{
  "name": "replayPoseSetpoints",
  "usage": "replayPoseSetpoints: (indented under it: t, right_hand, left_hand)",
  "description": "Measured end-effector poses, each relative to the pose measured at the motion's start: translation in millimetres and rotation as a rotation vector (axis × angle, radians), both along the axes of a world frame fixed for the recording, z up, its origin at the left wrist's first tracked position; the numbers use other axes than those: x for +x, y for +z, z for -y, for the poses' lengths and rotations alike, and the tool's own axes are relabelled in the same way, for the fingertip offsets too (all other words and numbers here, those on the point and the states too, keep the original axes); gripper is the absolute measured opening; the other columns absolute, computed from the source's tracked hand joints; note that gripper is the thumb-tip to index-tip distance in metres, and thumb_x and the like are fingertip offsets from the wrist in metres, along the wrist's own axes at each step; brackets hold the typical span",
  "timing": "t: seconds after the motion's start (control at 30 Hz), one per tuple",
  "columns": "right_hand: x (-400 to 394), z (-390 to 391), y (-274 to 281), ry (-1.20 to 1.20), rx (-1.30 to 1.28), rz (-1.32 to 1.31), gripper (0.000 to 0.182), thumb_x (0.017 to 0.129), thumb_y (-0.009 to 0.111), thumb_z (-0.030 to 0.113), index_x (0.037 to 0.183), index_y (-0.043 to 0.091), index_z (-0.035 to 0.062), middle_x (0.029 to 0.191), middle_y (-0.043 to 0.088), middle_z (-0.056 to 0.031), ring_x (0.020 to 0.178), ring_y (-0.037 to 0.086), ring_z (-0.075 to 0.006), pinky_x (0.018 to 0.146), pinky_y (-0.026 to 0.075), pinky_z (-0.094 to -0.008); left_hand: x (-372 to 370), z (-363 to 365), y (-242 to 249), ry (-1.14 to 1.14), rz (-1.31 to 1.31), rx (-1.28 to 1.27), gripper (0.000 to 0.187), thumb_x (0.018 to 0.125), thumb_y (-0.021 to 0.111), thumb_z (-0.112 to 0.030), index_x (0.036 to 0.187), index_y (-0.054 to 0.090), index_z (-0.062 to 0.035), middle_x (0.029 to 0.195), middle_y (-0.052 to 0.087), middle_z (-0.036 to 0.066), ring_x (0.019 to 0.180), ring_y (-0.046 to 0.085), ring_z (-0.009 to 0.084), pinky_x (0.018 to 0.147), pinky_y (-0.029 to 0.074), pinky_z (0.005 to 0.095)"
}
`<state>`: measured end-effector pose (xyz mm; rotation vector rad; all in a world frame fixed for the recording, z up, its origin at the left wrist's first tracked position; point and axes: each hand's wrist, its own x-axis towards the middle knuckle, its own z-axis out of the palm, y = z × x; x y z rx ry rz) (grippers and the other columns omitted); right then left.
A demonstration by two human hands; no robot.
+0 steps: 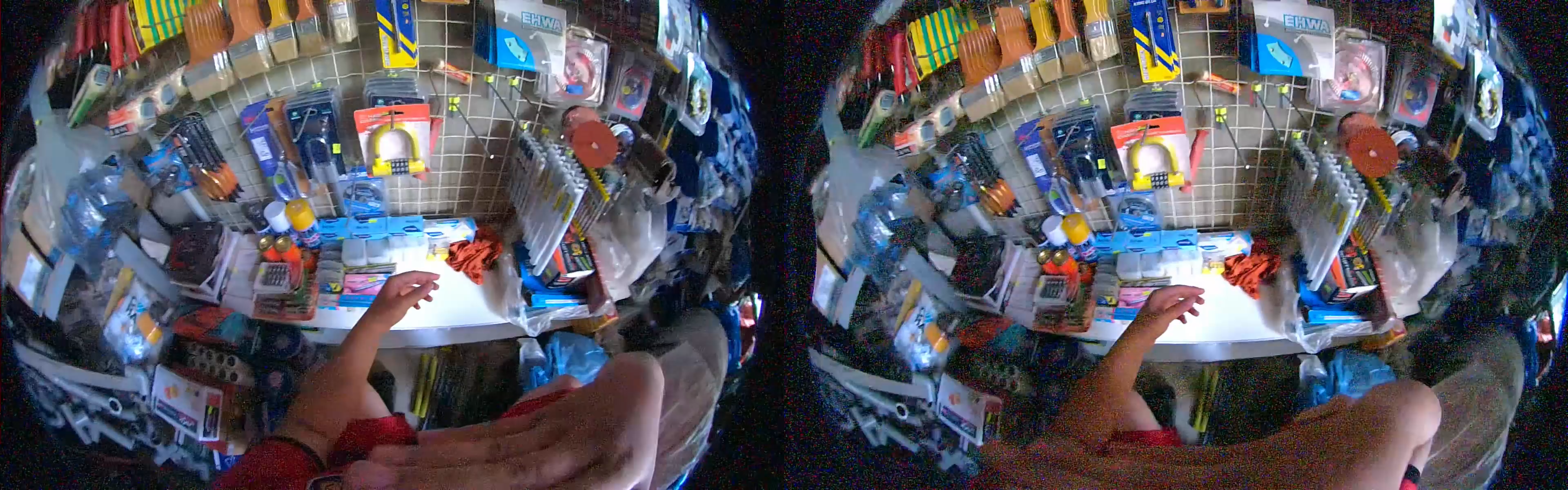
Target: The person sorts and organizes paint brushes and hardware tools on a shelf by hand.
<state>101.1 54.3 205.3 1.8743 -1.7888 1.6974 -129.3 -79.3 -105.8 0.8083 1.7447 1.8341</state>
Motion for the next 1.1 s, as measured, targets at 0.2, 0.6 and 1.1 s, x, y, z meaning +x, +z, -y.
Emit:
replayPoseSetpoints:
  t: [0.2, 0.6, 1.1]
  right_hand:
    - [47.4, -50.0, -24.3, -0.093, -0.01, 0.094, 0.071, 0.081, 0.073, 0.026, 0.135, 0.043, -0.0085, 0.133, 0.045, -0.0387, 0.131, 0.041, -0.0508, 0.112, 0.028, -0.0615]
    - [26.0, -180.0, -60.1, 0.352, 0.166, -0.488, 0.046, 0.09, 0.065, 0.042, 0.111, 0.066, 0.0015, 0.118, 0.065, -0.0212, 0.102, 0.066, -0.0361, 0.089, 0.051, -0.0489]
    - [-5.9, -232.5, -52.5, 0.572, 0.971, -0.675, 0.059, 0.089, 0.062, 0.052, 0.107, 0.065, -0.0039, 0.111, 0.063, -0.0256, 0.099, 0.064, -0.0397, 0.083, 0.052, -0.0485]
  left_hand:
    - [18.5, -3.9, -3.2, -0.009, 0.005, -0.113, 0.032, 0.098, 0.057, -0.026, 0.124, 0.062, -0.0078, 0.112, 0.067, 0.005, 0.092, 0.064, 0.0132, 0.07, 0.049, 0.026]
    - [45.5, 17.1, 148.1, 0.438, -0.849, -0.036, 0.023, 0.094, 0.061, -0.01, 0.115, 0.064, 0.0002, 0.107, 0.068, 0.01, 0.098, 0.064, 0.0182, 0.089, 0.05, 0.0325]
    - [-163.8, -33.4, 458.2, 1.349, -1.291, -0.481, 0.041, 0.081, 0.077, -0.025, 0.111, 0.068, 0.0014, 0.095, 0.073, 0.015, 0.085, 0.071, 0.0249, 0.078, 0.054, 0.0346]
